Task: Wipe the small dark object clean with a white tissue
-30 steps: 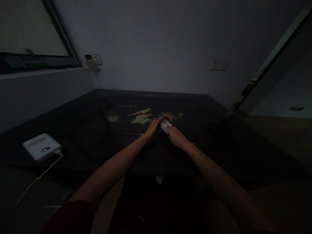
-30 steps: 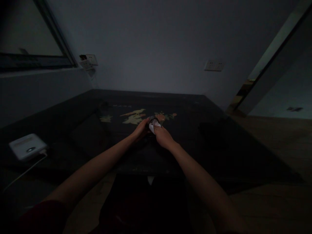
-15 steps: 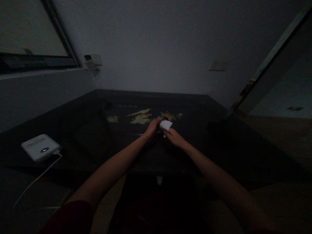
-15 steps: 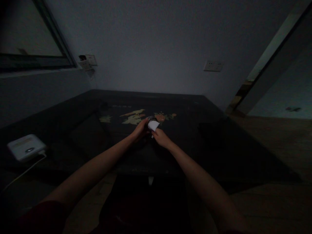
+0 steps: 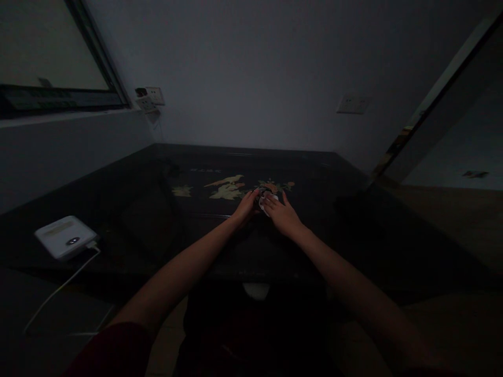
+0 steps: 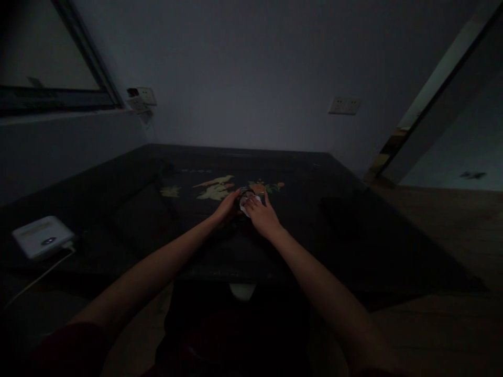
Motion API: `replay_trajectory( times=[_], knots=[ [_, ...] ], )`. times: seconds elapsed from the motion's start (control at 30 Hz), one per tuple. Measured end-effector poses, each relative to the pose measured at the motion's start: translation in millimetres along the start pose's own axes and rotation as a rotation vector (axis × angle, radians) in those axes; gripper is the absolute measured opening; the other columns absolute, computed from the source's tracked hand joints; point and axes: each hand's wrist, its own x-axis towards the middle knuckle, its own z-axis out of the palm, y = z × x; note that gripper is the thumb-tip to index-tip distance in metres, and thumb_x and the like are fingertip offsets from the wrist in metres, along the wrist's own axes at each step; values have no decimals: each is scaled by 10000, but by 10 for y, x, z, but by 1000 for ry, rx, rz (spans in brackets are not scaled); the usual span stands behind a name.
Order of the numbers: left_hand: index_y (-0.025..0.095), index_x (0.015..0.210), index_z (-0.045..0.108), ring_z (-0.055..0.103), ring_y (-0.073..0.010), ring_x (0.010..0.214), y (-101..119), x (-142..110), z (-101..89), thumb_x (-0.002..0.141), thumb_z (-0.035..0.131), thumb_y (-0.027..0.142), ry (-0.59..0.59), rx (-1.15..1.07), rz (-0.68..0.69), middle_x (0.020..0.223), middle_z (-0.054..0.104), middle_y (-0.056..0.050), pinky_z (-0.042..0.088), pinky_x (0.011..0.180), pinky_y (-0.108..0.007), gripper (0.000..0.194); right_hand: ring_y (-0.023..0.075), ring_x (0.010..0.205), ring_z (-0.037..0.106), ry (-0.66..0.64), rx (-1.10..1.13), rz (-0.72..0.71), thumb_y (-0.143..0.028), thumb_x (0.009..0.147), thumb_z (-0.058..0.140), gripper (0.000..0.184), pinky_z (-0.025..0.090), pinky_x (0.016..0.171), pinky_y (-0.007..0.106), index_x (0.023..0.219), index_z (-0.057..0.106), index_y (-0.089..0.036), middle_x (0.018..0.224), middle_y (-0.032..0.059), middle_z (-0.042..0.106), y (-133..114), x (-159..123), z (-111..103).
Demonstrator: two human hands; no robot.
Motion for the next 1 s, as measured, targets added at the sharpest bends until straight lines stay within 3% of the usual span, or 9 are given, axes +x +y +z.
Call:
replay_trajectory(
  times=[0.17,0.33,0.5,0.63,0.73,0.87,1.0],
  knots=[
    [197,998,605,610,-142,713,15,-11,14,826,578,442,-33,6,5,938,657,-54,470,577,-227,300,277,1415,304,-3,-15,21,-69,910,324,474,97,1128,652,1355,480,-122,1446,174,455,-42,-4,-10],
    [201,974,597,604,-140,721,-5,25,-9,821,574,455,-29,46,8,926,646,-53,447,553,-206,298,263,1385,357,-23,154,100,-5,849,341,531,166,1130,606,1354,468,-106,1432,181,470,-61,-6,49],
    [193,993,589,585,-132,691,-5,41,-5,837,550,457,3,80,10,867,637,-37,425,532,-193,309,230,1155,570,43,594,178,-7,798,395,426,408,1007,374,1163,598,-91,1217,173,634,-3,51,187],
    [184,1014,589,579,-134,713,30,-16,14,871,511,439,8,107,6,894,637,-43,420,525,-190,303,221,907,625,54,930,222,-154,855,450,261,471,874,372,1006,655,-97,962,102,695,64,98,283],
    [179,1018,586,575,-133,717,53,-53,21,883,496,434,4,91,-2,899,629,-45,421,523,-193,302,209,890,613,96,1092,244,-213,848,491,257,471,867,373,1015,654,-104,949,71,687,76,112,322],
    [179,1011,580,562,-126,691,59,-56,22,876,512,426,12,89,-1,874,616,-37,406,503,-188,290,212,932,614,124,1076,236,-200,846,490,275,462,894,375,1058,639,-108,982,76,683,59,112,317],
    [174,1001,580,563,-126,684,32,-14,11,864,525,431,4,78,4,850,614,-38,413,511,-186,297,222,905,635,64,804,217,-162,864,464,251,480,851,361,1023,644,-92,974,116,691,58,87,236]
  ],
)
